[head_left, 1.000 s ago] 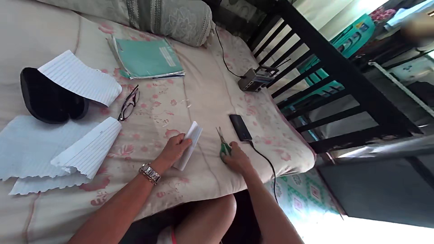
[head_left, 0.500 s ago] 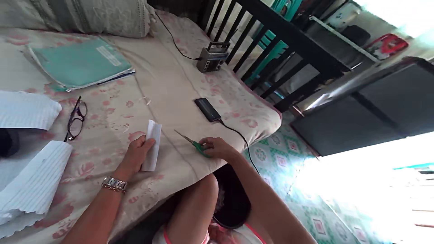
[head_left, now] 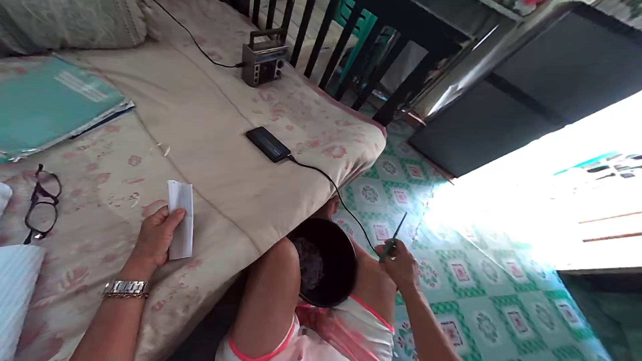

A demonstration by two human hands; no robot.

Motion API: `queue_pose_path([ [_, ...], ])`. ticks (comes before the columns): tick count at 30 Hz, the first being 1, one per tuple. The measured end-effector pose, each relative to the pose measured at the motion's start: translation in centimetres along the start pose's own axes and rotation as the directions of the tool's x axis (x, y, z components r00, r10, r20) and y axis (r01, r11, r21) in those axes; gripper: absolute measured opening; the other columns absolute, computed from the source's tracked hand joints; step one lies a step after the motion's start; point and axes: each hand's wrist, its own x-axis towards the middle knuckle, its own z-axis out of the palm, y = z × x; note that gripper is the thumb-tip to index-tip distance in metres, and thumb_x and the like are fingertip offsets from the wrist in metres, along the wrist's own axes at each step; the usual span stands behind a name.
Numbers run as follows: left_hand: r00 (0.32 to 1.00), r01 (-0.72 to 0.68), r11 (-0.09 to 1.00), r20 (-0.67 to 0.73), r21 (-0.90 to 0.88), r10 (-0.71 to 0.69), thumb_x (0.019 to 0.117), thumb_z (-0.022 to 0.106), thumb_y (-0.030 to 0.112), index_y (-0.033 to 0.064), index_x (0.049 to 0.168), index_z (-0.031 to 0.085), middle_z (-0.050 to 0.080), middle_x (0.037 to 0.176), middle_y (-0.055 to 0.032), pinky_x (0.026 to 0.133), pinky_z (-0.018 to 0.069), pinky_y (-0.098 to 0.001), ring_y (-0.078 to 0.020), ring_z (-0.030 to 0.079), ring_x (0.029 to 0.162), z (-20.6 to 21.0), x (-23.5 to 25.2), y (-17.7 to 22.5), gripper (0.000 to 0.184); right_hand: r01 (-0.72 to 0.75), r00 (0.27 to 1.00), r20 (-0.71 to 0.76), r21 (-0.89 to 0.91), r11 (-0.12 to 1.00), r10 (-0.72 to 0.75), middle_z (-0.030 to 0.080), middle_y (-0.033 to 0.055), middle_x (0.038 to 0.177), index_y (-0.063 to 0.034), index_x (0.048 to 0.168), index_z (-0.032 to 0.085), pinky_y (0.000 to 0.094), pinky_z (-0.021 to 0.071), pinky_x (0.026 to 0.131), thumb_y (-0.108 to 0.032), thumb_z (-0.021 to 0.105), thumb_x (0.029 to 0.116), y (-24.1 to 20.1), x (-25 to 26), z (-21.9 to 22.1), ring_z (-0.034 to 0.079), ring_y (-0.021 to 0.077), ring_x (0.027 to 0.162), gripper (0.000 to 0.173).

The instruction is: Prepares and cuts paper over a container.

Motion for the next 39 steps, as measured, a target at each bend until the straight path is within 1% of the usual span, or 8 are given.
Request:
queue_pose_path([
  [5, 1.000, -0.016, 0.999, -0.006, -0.036, 0.016, 0.1084, 0.046, 0.011, 0.0037, 0.107, 0.057, 0.060, 0.077, 0.0035, 0.062, 0.0551, -0.0200, -0.0013, 0.061, 0.063, 0.1, -0.1, -0.1, 0.012, -0.151, 0.964, 0.176, -0.249, 0.957, 0.198, 0.063, 0.0296, 0.127, 0.0007, 0.140, 0.055, 0.0666, 0.0391, 0.105, -0.019, 0.067, 0.0978, 4.1, 1.7, 0.9, 0.055, 0.0502, 0.125, 0.048],
  [12, 1.000, -0.031, 0.997, -0.001, -0.074, 0.031, 0.1080, 0.048, 0.010, 0.0036, 0.108, 0.058, 0.062, 0.077, 0.0032, 0.062, 0.0562, -0.0208, -0.0020, 0.063, 0.063, -0.1, 0.0, -0.5, 0.012, -0.173, 0.966, 0.158, -0.187, 0.967, 0.203, 0.065, 0.0299, 0.124, 0.0047, 0.140, 0.053, 0.0631, 0.0409, 0.105, -0.015, 0.067, 0.0986, 3.2, 4.4, -0.7, 0.060, 0.0465, 0.120, 0.048],
  [21, 1.000, -0.029, 0.998, -0.005, -0.048, 0.029, 0.1078, 0.049, 0.012, 0.0019, 0.108, 0.059, 0.060, 0.079, 0.0029, 0.066, 0.0544, -0.0200, -0.0005, 0.061, 0.067, 0.1, 0.0, -0.2, 0.014, -0.131, 0.943, 0.272, -0.219, 0.967, 0.189, 0.063, 0.0314, 0.126, 0.0075, 0.138, 0.053, 0.0603, 0.0417, 0.105, -0.017, 0.071, 0.0963, 2.7, 7.8, -2.3, 0.059, 0.0456, 0.120, 0.052],
  [24, 1.000, -0.013, 0.998, -0.007, -0.065, 0.013, 0.1067, 0.048, 0.009, 0.0025, 0.109, 0.058, 0.060, 0.081, 0.0024, 0.066, 0.0551, -0.0216, -0.0016, 0.061, 0.068, 0.1, -0.2, -0.1, 0.012, -0.241, 0.908, 0.337, -0.065, 0.968, 0.249, 0.062, 0.0306, 0.128, 0.0086, 0.136, 0.053, 0.0544, 0.0458, 0.101, -0.021, 0.071, 0.0974, 2.3, 7.1, -2.2, 0.061, 0.0401, 0.117, 0.052],
  [29, 1.000, 0.008, 0.999, -0.011, -0.053, -0.009, 0.1067, 0.049, 0.012, 0.0081, 0.104, 0.058, 0.060, 0.078, 0.0048, 0.064, 0.0555, -0.0218, -0.0013, 0.061, 0.066, 0.1, 0.0, -0.3, 0.010, -0.442, 0.871, 0.333, 0.207, 0.873, 0.362, 0.061, 0.0228, 0.128, 0.0016, 0.142, 0.047, 0.0513, 0.0462, 0.095, -0.035, 0.053, 0.1070, 0.0, 4.8, -4.0, 0.060, 0.0315, 0.114, 0.051],
  [34, 0.998, -0.066, 0.998, 0.018, -0.008, 0.066, 0.1069, 0.049, 0.010, 0.0077, 0.104, 0.057, 0.060, 0.079, 0.0067, 0.066, 0.0559, -0.0202, 0.0008, 0.062, 0.067, -0.1, -0.1, -0.5, 0.009, -0.322, 0.943, 0.104, 0.533, 0.783, 0.317, 0.061, 0.0212, 0.127, 0.0027, 0.143, 0.043, 0.0409, 0.0497, 0.089, -0.022, 0.051, 0.1078, 0.1, 4.3, -5.0, 0.062, 0.0239, 0.109, 0.044],
  [37, 0.993, -0.110, 0.994, 0.034, -0.019, 0.111, 0.1040, 0.053, 0.005, 0.0070, 0.103, 0.060, 0.065, 0.079, 0.0096, 0.068, 0.0576, -0.0185, 0.0029, 0.065, 0.069, -0.4, -0.3, -0.7, 0.006, -0.176, 0.975, 0.031, 0.715, 0.677, 0.222, 0.067, 0.0039, 0.093, -0.0005, 0.123, 0.051, 0.0247, 0.0563, 0.074, -0.012, 0.045, 0.1086, -0.7, 2.3, -5.2, 0.067, 0.0080, 0.079, 0.020],
  [39, 0.992, -0.121, 0.993, 0.028, -0.014, 0.121, 0.1028, 0.054, 0.003, 0.0072, 0.103, 0.059, 0.065, 0.079, 0.0111, 0.068, 0.0572, -0.0171, 0.0042, 0.065, 0.070, -0.4, -0.2, -1.0, 0.007, -0.137, 0.987, 0.063, 0.808, 0.573, 0.147, 0.068, -0.0026, 0.083, -0.0025, 0.119, 0.052, 0.0242, 0.0590, 0.074, -0.007, 0.042, 0.1075, -1.4, -0.3, -4.7, 0.068, 0.0062, 0.073, 0.016],
])
